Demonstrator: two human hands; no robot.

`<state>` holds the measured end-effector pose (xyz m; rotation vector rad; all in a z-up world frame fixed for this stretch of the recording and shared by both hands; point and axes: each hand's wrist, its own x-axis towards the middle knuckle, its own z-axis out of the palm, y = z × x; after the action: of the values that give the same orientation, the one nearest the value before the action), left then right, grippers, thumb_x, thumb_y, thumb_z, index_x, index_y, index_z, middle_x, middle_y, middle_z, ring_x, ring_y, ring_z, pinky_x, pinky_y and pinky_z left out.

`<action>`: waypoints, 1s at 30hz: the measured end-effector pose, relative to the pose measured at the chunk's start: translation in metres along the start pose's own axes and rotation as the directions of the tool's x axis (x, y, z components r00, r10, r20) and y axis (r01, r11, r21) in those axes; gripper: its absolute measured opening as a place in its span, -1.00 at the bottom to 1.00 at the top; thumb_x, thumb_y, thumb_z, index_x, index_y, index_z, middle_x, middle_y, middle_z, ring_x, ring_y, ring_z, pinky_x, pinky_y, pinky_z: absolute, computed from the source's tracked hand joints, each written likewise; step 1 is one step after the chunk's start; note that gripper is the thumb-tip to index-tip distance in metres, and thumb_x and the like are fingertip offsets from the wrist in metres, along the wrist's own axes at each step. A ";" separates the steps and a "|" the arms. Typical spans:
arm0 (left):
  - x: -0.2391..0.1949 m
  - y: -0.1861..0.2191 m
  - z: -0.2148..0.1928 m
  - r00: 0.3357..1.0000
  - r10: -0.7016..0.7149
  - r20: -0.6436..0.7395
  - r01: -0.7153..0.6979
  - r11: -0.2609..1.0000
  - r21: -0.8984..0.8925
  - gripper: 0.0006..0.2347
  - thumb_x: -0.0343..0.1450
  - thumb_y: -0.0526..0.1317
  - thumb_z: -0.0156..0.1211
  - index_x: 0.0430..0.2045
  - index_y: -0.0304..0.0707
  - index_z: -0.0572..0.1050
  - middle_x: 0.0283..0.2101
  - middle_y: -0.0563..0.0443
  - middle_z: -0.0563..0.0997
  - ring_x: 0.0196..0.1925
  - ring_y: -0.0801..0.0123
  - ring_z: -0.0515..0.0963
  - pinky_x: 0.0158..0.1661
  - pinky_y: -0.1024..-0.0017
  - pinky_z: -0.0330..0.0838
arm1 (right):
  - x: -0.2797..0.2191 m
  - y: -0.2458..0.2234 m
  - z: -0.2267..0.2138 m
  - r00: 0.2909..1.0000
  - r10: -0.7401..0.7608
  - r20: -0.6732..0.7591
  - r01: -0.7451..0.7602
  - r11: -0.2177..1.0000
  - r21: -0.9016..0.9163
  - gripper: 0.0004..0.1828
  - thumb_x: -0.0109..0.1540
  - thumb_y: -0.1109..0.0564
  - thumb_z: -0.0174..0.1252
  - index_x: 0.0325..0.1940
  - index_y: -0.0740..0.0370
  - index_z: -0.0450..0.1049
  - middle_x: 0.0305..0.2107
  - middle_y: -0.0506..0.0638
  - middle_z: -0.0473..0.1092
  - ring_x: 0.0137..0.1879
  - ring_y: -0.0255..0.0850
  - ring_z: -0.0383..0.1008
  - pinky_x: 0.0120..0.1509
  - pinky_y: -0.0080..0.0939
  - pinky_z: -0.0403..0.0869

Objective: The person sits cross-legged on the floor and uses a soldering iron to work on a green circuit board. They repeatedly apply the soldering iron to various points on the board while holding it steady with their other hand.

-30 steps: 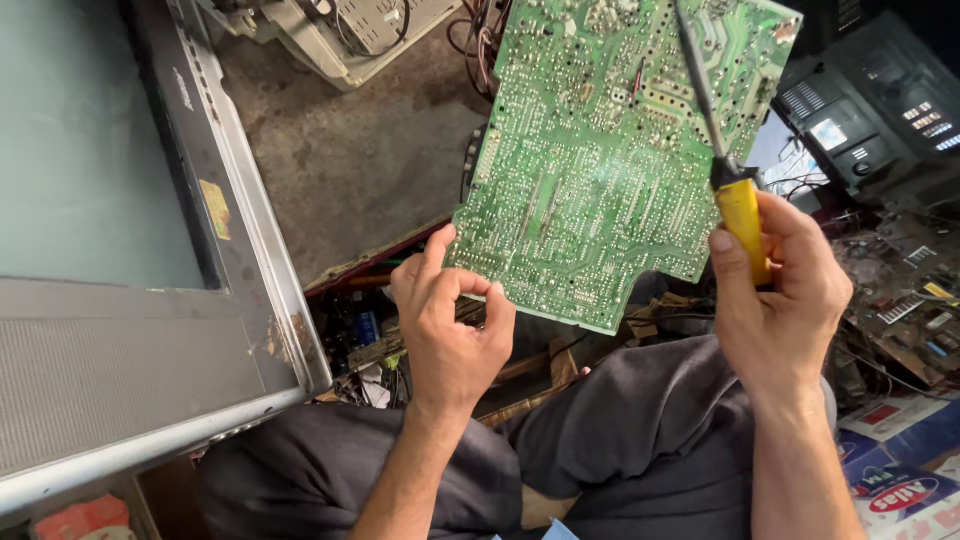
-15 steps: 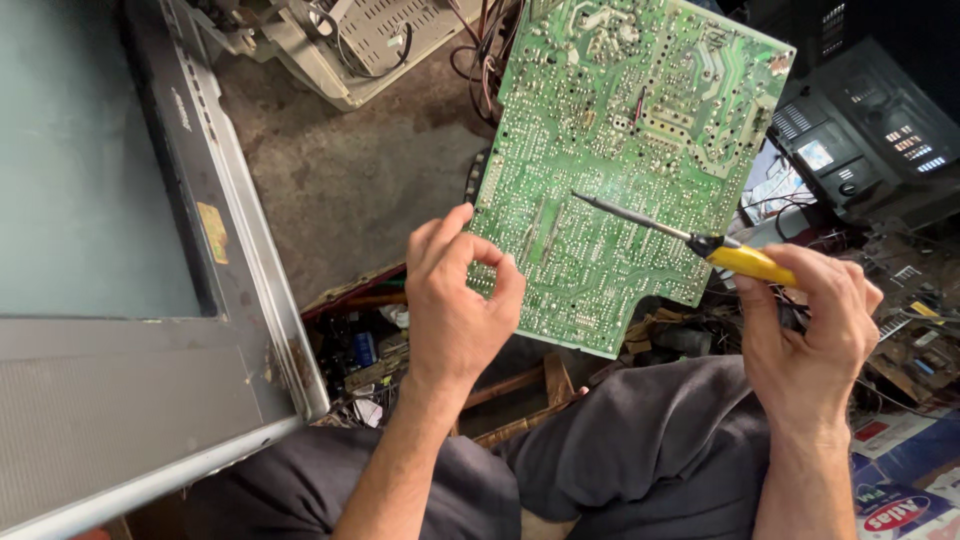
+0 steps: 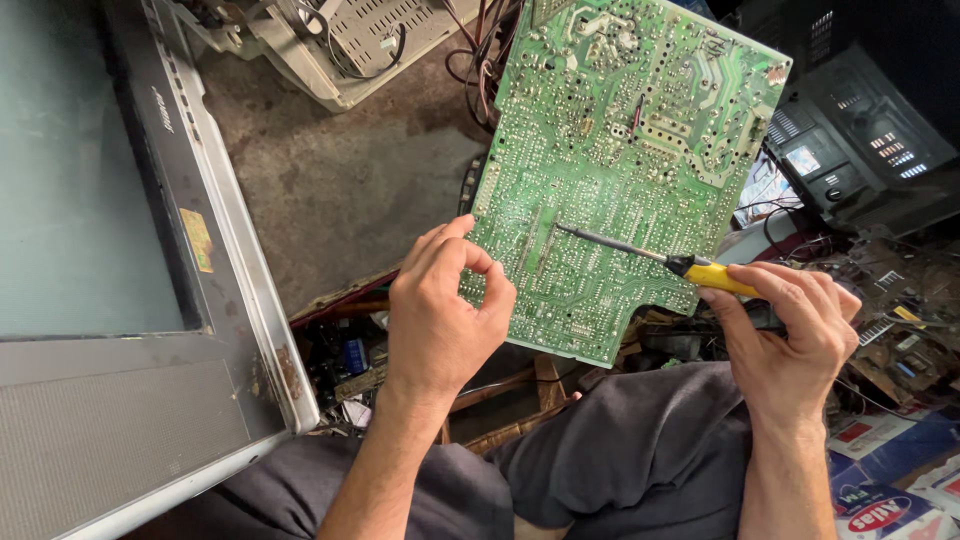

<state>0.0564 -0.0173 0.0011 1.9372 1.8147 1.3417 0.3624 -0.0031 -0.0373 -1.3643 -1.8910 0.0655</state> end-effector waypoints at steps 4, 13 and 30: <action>0.000 0.001 -0.008 0.999 -0.010 -0.036 0.010 1.000 0.008 -0.89 0.31 -0.41 0.30 -0.44 -0.36 0.46 -0.01 -0.40 0.64 0.11 -0.11 0.66 0.11 0.15 0.57 | -0.002 0.003 0.001 1.000 0.003 0.000 -0.003 1.000 -0.003 -0.72 0.27 0.14 0.55 -0.04 0.22 0.61 -0.15 0.00 0.56 -0.01 -0.21 0.55 0.20 -0.27 0.31; 0.002 -0.004 -0.023 0.996 0.021 -0.091 -0.015 0.998 0.068 -0.88 0.30 -0.44 0.33 -0.46 -0.36 0.46 -0.07 -0.27 0.67 -0.07 0.03 0.69 -0.08 0.23 0.59 | -0.004 0.009 0.004 1.000 0.017 -0.007 -0.017 1.000 0.022 -0.71 0.25 0.19 0.53 -0.01 0.23 0.61 -0.14 0.00 0.56 0.01 -0.20 0.57 0.19 -0.27 0.32; 0.004 -0.014 -0.025 0.994 0.077 0.077 -0.094 0.967 0.237 -0.81 0.33 -0.48 0.19 -0.21 -0.42 0.61 -0.29 -0.13 0.54 -0.20 0.08 0.57 -0.19 0.21 0.51 | -0.009 0.015 0.003 0.999 0.046 -0.015 -0.045 0.997 0.059 -0.72 0.25 0.21 0.53 0.00 0.23 0.61 -0.14 -0.02 0.57 0.04 -0.22 0.58 0.18 -0.30 0.33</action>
<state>0.0285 -0.0208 0.0083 2.1755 1.9610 1.1075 0.3731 -0.0029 -0.0513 -1.3645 -1.8303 0.1309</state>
